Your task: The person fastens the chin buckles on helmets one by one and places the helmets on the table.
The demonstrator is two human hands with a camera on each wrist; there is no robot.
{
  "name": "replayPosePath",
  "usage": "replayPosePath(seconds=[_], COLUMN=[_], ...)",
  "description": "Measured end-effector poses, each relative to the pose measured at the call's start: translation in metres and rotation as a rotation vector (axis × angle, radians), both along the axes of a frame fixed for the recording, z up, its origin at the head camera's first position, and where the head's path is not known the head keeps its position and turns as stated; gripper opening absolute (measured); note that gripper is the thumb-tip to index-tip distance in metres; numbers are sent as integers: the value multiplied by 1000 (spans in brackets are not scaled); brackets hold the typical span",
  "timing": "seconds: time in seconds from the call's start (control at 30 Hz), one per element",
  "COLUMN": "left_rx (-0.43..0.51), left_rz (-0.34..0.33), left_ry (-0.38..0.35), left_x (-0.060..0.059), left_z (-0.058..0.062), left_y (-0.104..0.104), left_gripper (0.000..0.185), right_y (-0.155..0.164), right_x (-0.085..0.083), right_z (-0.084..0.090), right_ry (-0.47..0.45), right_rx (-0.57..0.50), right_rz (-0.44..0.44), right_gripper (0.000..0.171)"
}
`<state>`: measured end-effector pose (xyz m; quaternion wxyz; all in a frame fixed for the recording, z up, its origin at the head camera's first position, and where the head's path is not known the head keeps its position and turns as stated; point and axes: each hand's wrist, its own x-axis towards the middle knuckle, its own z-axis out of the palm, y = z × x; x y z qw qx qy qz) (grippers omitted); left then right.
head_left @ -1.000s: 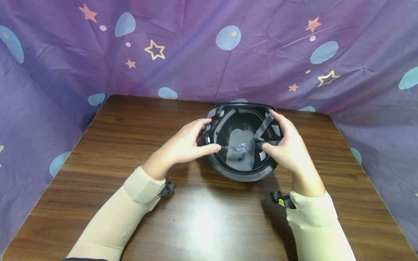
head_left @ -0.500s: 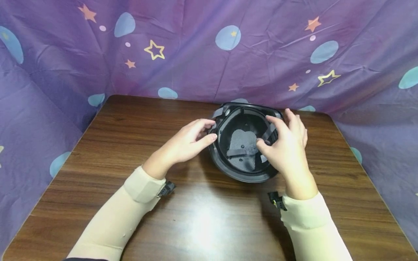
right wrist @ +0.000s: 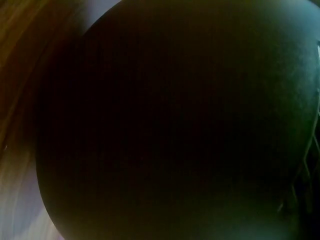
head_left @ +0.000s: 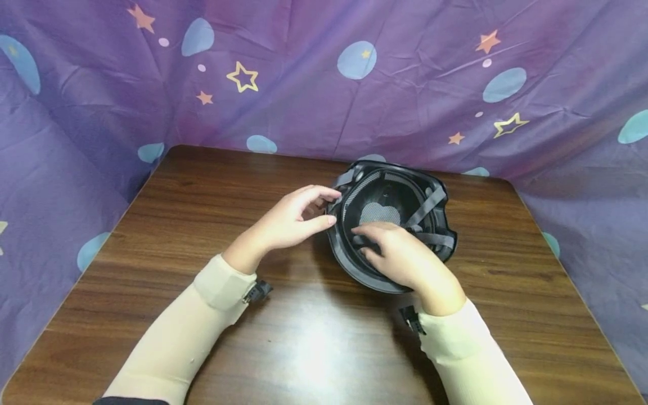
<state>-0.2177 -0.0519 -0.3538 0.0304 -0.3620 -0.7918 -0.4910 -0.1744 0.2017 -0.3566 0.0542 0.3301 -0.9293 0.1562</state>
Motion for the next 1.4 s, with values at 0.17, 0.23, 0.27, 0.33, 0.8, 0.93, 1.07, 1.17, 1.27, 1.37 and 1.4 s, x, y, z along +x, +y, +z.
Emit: replayPosePath(seconds=[0.17, 0.23, 0.27, 0.33, 0.8, 0.93, 1.07, 1.17, 1.27, 1.37, 1.4], left_rx=[257, 318, 329, 320, 616, 714, 861, 975, 1056, 1091, 1102], left_rz=[98, 168, 192, 202, -36, -14, 5, 6, 5, -10, -20], left_ry=[-182, -243, -274, -336, -779, -802, -809, -803, -773, -698, -666], left_x=[-12, -16, -17, -19, -27, -29, -28, -27, -25, -22, -21], left_z=[-12, -19, -22, -29, -42, -40, -34, -28, -21, -16, -15], left_y=[-4, -3, -1, 3, 7, 2, -2, -4, -4, -4, -3], left_gripper=[29, 33, 38, 48, 43, 34, 26, 27, 27, 29, 29], right_y=[-1, -1, -1, 0, -1, -2, -2, 0, 0, 1, 1], right_x=[1, 2, 2, 3, 5, 7, 8, 7, 4, 3, 3], right_z=[-4, -5, -6, -6, -3, -5, -4, -4, -1, 3, 4], right_ry=[-67, -69, -68, -62, -29, -45, -65, -68, -39, 1, 13], right_rx=[32, 33, 29, 22, 73, 96, 106, 61, -40, -172, -211], right_rz=[33, 53, 62, 75, 25, 28, 29, -4, -66, -157, -186], right_gripper=[39, 36, 34, 31, 41, 32, 20, 18, 18, 20, 20])
